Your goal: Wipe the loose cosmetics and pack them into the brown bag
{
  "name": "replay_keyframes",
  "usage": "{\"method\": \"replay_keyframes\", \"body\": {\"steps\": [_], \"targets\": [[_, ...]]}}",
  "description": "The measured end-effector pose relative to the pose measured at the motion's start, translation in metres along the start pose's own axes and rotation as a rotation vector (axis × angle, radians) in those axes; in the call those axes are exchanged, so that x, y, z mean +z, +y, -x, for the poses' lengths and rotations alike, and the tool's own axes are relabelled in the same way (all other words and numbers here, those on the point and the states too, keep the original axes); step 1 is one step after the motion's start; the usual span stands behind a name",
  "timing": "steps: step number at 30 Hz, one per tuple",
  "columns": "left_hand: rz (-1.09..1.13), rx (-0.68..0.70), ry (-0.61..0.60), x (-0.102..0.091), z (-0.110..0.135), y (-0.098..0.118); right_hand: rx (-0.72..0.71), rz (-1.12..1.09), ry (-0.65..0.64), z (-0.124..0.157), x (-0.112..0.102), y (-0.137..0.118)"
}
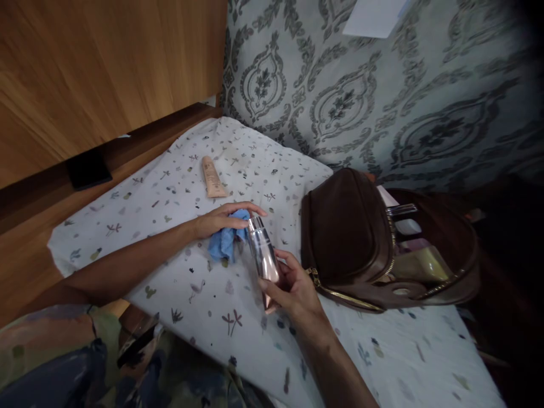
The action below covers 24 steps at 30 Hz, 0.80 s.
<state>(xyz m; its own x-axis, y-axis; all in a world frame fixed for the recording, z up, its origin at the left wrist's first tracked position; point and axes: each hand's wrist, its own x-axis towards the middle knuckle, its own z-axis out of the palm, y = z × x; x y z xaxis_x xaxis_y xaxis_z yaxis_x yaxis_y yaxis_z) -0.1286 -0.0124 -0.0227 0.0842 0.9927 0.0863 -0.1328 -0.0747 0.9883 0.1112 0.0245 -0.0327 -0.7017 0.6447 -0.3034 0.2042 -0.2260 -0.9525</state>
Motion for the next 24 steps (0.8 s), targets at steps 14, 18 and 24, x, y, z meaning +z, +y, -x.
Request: {"method": "replay_keyframes", "body": {"steps": [14,18,24], "targets": [[0.009,-0.045,0.064,0.0046,-0.0006,0.0004,0.089,-0.226,0.014,0.0022,-0.0042,-0.006],[0.067,-0.09,0.078,0.0041,-0.0022,-0.0037,0.082,-0.284,0.01,0.0018,-0.0026,-0.0067],[0.074,-0.112,0.089,0.0024,-0.0036,-0.0052,0.131,-0.371,-0.002,0.0002,-0.002,-0.0009]]}}
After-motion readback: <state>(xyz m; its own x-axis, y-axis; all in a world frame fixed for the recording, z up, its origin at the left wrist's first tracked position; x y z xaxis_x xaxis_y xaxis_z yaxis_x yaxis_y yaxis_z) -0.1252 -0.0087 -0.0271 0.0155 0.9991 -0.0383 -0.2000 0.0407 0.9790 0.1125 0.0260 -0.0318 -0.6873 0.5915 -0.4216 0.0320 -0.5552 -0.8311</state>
